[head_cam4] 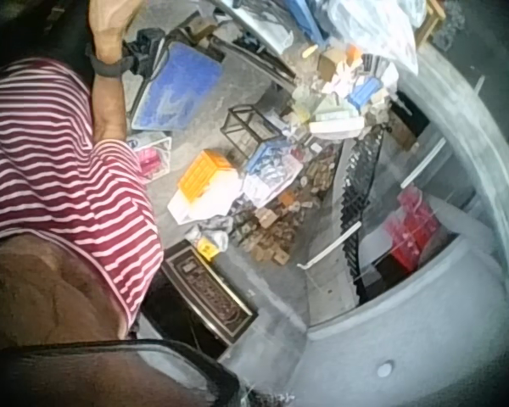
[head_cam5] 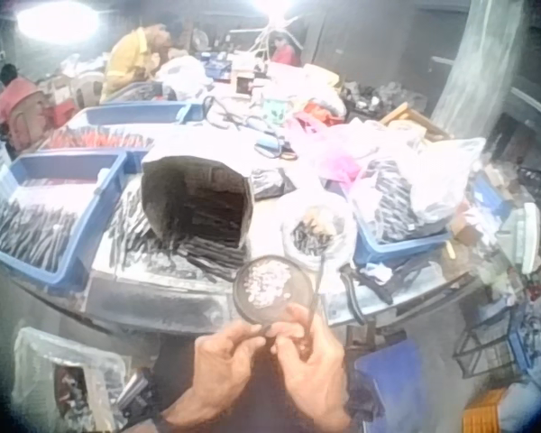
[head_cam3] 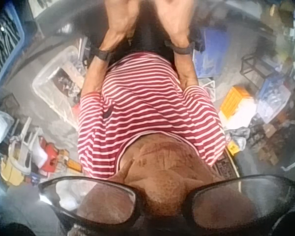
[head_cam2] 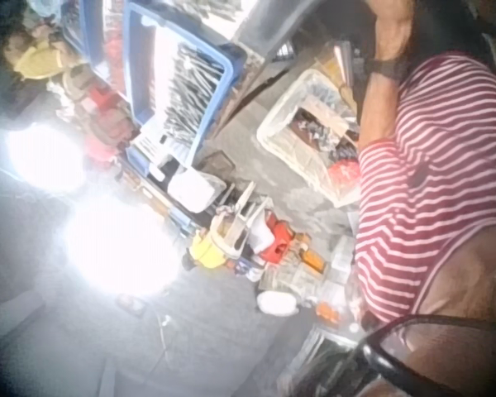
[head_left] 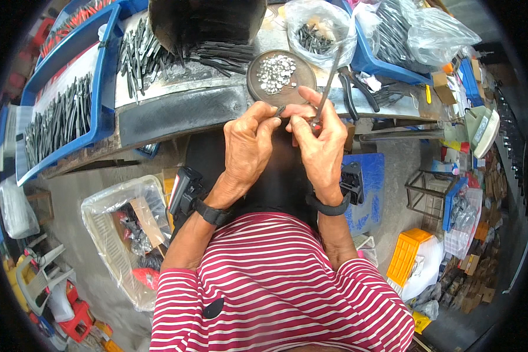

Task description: The person assembles small metal components by fitting pieces together and inserting small pins into them using a handheld tool.

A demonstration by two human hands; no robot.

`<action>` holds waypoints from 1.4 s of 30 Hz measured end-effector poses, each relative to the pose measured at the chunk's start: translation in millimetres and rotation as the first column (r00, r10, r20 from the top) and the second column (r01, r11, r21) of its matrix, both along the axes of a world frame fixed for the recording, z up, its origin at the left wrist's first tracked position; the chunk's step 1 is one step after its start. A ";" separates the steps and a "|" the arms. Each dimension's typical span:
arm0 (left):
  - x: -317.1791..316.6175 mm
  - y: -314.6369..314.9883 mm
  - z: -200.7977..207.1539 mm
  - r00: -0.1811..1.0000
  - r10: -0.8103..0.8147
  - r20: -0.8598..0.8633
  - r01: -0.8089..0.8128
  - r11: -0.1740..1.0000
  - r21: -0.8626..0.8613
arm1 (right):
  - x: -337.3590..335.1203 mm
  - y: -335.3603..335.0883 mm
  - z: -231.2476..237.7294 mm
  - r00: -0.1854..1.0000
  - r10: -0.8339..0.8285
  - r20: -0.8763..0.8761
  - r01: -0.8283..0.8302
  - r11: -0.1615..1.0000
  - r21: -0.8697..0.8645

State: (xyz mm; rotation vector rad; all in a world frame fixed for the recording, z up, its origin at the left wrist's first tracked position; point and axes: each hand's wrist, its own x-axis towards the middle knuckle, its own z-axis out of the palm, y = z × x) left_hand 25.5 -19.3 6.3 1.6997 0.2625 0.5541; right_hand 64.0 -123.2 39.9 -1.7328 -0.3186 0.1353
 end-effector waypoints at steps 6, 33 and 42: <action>4.5 -1.6 -6.5 0.990 0.055 0.129 -0.089 0.957 0.276 | -3.4 -0.1 16.7 0.989 0.101 -0.105 -0.097 0.994 0.039; -2.1 13.4 2.6 0.985 -0.146 -0.089 0.102 0.918 -0.383 | 167.5 14.7 -35.2 0.648 0.095 0.756 0.424 0.779 -0.462; -4.1 13.4 -0.2 0.984 -0.162 -0.080 0.119 0.914 -0.388 | 145.2 2.3 -18.2 0.796 -0.057 0.603 0.405 0.790 -0.460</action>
